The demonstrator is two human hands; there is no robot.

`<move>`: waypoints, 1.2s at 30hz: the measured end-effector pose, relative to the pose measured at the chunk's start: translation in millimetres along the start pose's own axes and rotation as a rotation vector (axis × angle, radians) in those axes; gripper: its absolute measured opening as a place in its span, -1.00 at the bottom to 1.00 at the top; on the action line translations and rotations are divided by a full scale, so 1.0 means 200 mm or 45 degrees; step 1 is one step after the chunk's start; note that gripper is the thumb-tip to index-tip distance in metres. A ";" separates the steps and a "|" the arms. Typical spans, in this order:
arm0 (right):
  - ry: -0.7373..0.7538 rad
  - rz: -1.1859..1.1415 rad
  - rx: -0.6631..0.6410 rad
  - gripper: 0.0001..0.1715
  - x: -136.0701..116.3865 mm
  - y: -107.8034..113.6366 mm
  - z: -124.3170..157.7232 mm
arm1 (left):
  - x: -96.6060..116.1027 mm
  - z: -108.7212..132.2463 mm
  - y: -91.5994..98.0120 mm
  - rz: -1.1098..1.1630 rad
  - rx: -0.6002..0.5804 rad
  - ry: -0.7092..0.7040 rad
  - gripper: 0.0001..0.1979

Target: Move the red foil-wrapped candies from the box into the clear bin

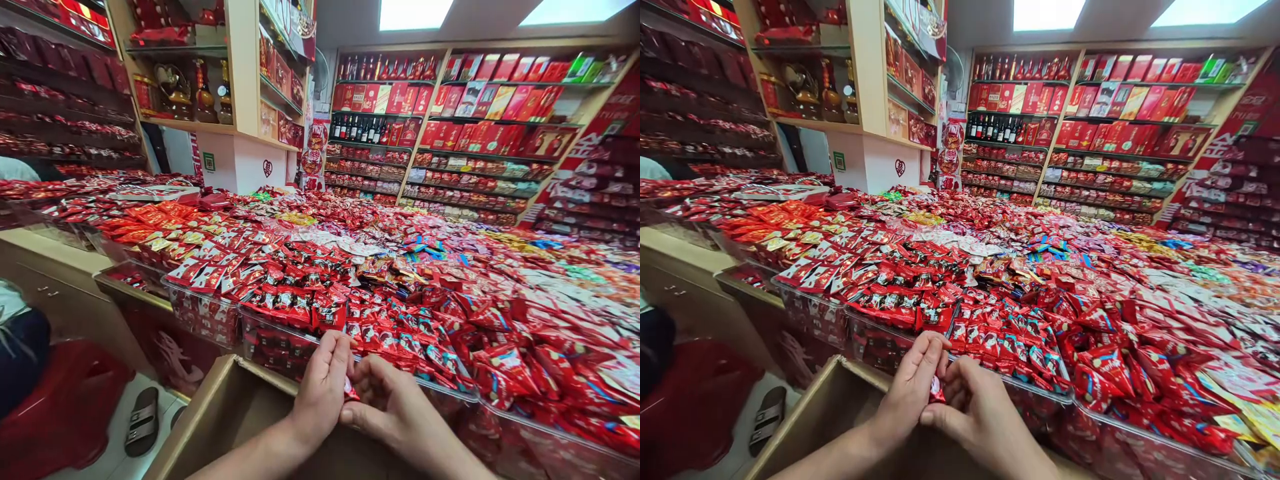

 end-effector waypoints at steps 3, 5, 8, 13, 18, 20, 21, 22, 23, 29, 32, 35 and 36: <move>-0.053 -0.275 0.083 -0.68 0.05 -0.02 0.02 | 0.02 0.01 -0.04 0.270 -0.101 0.175 -0.73; -0.086 -0.360 0.138 -0.68 0.07 0.02 0.03 | 0.02 0.02 -0.03 0.370 -0.206 0.227 -0.77; -0.077 -0.428 0.261 -0.71 0.12 0.06 0.05 | 0.00 0.02 -0.01 0.287 -0.243 0.223 -0.81; 0.059 -0.506 0.473 -0.78 0.21 -0.02 0.10 | -0.05 0.05 0.00 0.272 -0.196 0.198 -0.83; 0.098 -0.194 0.541 -0.78 0.15 0.14 0.11 | -0.02 0.05 0.08 -0.270 -0.398 -0.030 -0.86; 0.183 0.199 0.624 -0.81 0.07 0.31 0.07 | -0.02 0.04 0.14 -0.633 -0.420 -0.174 -0.87; 0.203 0.365 0.663 -0.80 0.03 0.40 0.02 | -0.03 0.03 0.16 -0.778 -0.419 -0.220 -0.88; 0.206 0.486 0.694 -0.78 -0.01 0.48 -0.03 | -0.05 0.03 0.18 -0.891 -0.431 -0.249 -0.88; 0.185 0.598 0.691 -0.76 -0.04 0.55 -0.10 | -0.07 0.03 0.19 -0.978 -0.452 -0.276 -0.88; 0.045 1.052 0.319 -0.71 -0.04 0.63 -0.51 | -0.15 0.07 0.16 -1.306 -0.631 -0.608 -0.85; 0.047 1.095 0.103 -0.74 -0.02 0.57 -0.58 | -0.16 0.08 0.16 -1.356 -0.626 -0.686 -0.86; 0.039 1.128 0.004 -0.73 0.00 0.54 -0.61 | -0.18 0.08 0.17 -1.402 -0.611 -0.721 -0.87; 0.034 1.140 0.004 -0.72 0.01 0.54 -0.61 | -0.18 0.07 0.17 -1.408 -0.604 -0.728 -0.87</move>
Point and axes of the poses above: each hand's wrist, its own z-axis away from the middle knuckle, its own y-axis out of the back of the hand, x = y × z, the point moved 3 cm from there along -z, towards the middle knuckle, and after that the axes turned 7 degrees about -y, right-handed, at the moved point
